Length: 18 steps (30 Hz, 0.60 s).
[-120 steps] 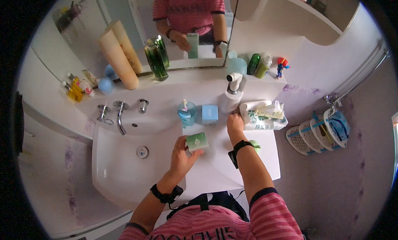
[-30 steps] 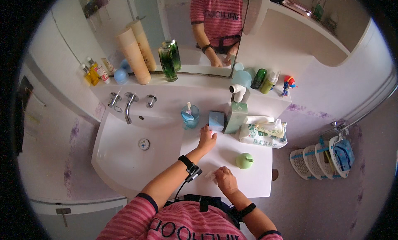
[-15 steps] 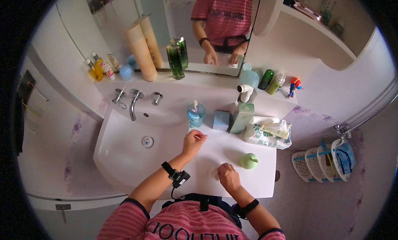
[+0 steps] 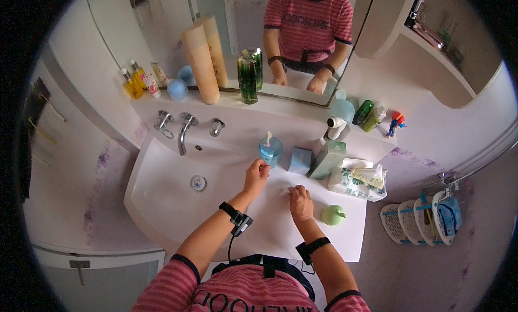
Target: The person wipes several bottles and jars with a tissue, then cleans the sink faucet, the sink basin, and the vanity surface. They also wipe down a soap dispenser and a toothbrush holder.
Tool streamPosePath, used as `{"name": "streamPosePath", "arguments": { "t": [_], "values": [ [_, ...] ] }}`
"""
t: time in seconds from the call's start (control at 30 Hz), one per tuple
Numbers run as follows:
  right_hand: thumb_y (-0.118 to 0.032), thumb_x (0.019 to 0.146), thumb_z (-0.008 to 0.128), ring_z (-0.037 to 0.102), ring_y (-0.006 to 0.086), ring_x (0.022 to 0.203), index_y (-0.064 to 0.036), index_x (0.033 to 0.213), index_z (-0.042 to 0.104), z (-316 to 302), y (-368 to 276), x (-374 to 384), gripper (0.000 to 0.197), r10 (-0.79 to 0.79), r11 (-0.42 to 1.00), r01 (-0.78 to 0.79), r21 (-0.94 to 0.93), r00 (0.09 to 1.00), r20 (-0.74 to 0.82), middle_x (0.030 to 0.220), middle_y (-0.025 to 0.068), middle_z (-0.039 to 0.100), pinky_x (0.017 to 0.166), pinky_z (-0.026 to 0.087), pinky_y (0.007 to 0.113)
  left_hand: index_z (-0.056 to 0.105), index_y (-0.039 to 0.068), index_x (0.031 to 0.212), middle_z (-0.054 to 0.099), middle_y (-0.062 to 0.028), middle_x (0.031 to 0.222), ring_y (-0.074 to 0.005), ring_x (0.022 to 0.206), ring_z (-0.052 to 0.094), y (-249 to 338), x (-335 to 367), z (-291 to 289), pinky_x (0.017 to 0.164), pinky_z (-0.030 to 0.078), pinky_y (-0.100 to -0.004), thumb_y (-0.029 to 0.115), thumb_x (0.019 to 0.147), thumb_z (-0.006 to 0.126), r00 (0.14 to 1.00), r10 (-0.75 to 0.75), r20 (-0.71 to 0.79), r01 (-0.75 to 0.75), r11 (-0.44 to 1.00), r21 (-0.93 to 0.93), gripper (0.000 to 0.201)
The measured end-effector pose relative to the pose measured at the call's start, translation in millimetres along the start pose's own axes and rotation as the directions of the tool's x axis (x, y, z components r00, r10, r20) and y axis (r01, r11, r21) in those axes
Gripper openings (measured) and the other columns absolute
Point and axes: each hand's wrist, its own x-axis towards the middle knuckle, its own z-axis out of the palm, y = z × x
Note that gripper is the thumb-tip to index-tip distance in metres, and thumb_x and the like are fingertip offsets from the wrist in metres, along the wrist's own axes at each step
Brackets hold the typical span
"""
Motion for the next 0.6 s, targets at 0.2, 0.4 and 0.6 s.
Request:
{"name": "streamPosePath", "arguments": {
  "t": [0.2, 0.4, 0.6],
  "values": [
    [-0.008, 0.08, 0.056, 0.057, 0.0307, 0.091, -0.0096, 0.096, 0.061, 1, -3, 1, 0.017, 0.074, 0.996, -0.072, -0.051, 0.997, 0.038, 0.1, 0.0094, 0.057, 0.076, 0.048, 0.04, 0.051, 0.001, 0.085, 0.059, -0.016, 0.08, -0.0318, 0.073, 0.059, 12, -4, 23, 0.065, 0.047, -0.0378, 0.011, 0.084, 0.06, 0.995, -0.043, 0.092, 0.049, 0.997, -0.059, 0.014],
    [-0.012, 0.081, 0.056, 0.055, 0.0294, 0.093, -0.011, 0.096, 0.06, 3, -2, 2, 0.016, 0.058, 0.997, -0.056, -0.054, 0.998, 0.039, 0.103, 0.0078, 0.055, 0.075, 0.049, 0.04, 0.052, 0.0, 0.087, 0.058, -0.016, 0.082, -0.0294, 0.068, 0.059, 17, -7, 29, 0.063, 0.047, -0.0365, 0.012, 0.08, 0.066, 0.994, -0.029, 0.102, 0.034, 0.998, -0.053, 0.02],
    [-0.012, 0.082, 0.056, 0.054, 0.0307, 0.094, -0.0091, 0.104, 0.059, 9, -2, -5, 0.023, 0.035, 0.996, -0.033, -0.088, 0.999, 0.027, 0.103, 0.0102, 0.054, 0.077, 0.049, 0.04, 0.053, 0.0, 0.097, 0.059, -0.0109, 0.096, -0.0185, 0.063, 0.061, 20, -10, 10, 0.059, 0.05, -0.0289, 0.01, 0.072, 0.075, 0.997, -0.018, 0.069, 0.019, 1.0, -0.012, 0.035]
  ]
}}
